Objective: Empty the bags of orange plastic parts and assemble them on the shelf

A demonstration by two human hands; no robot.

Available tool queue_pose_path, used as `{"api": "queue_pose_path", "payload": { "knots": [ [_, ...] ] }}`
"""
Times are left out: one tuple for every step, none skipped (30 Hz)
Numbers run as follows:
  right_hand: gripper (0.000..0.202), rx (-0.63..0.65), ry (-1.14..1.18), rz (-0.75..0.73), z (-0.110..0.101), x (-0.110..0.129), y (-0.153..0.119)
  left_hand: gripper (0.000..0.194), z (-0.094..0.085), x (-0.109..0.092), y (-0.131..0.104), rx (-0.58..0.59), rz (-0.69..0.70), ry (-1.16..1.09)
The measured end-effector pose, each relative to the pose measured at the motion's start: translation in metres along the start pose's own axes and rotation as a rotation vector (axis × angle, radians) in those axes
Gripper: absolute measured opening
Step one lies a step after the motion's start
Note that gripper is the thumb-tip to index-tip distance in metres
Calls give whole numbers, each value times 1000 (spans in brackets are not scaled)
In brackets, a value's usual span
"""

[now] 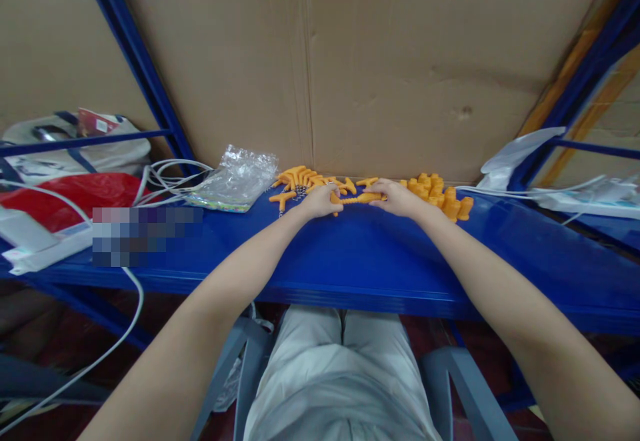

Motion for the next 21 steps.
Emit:
{"api": "queue_pose_path", "payload": {
  "knots": [
    [44, -5, 24, 1, 1, -2, 0, 28, -2, -1, 0, -24, 23, 54],
    [47, -15, 55, 7, 1, -5, -1, 30, -4, -2, -1, -43, 43, 100],
    [49, -28, 92, 20, 1, -8, -2, 31, -5, -2, -1, -56, 60, 135],
    [50, -40, 136, 40, 2, -12, -3, 32, -5, -2, -1, -62, 73, 160],
    [50, -50, 187, 66, 3, -15, -4, 32, -5, -2, -2, -65, 82, 178],
    [49, -58, 242, 98, 4, -19, -5, 33, -5, -3, -2, -67, 90, 194],
    [48, -63, 300, 135, 5, -23, -7, 33, -5, -3, -2, -69, 98, 207],
    [46, -66, 355, 171, 6, -26, -8, 34, -6, -4, -3, -73, 105, 218],
    [43, -66, 404, 204, 6, -28, -10, 34, -7, -4, -3, -80, 110, 226],
    [40, -69, 446, 237, 6, -30, -11, 35, -8, -5, -4, -88, 113, 228],
    [36, -71, 486, 268, 5, -31, -13, 35, -9, -6, -4, -97, 115, 226],
    [31, -68, 530, 297, 6, -31, -14, 35, -10, -6, -5, -107, 117, 220],
    [27, -66, 579, 327, 6, -31, -16, 35, -12, -7, -5, -117, 118, 214],
    [24, -66, 633, 357, 7, -30, -17, 35, -13, -7, -5, -125, 118, 207],
    [21, -66, 687, 390, 9, -29, -18, 36, -14, -7, -6, -132, 120, 203],
    [21, -65, 735, 422, 11, -28, -19, 36, -15, -7, -6, -138, 123, 200],
    [23, -65, 771, 456, 13, -27, -20, 36, -15, -8, -6, -139, 125, 200],
    [26, -66, 792, 493, 15, -26, -21, 36, -14, -8, -6, -137, 129, 202],
    [29, -66, 802, 526, 17, -25, -22, 36, -14, -8, -6, -132, 131, 206],
    [31, -64, 801, 557, 18, -25, -23, 37, -13, -9, -6, -124, 131, 212],
    [33, -64, 791, 580, 18, -25, -24, 37, -11, -9, -6, -117, 128, 219]
  ]
}}
Point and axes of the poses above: each hand's wrist, its own y-axis towards the middle knuckle, its own z-axis out of the palm, x = y × z, the point moved 8 cm from there along y, towards the middle knuckle, and after that the axes turned 8 degrees about -z, right-handed, at the moved point
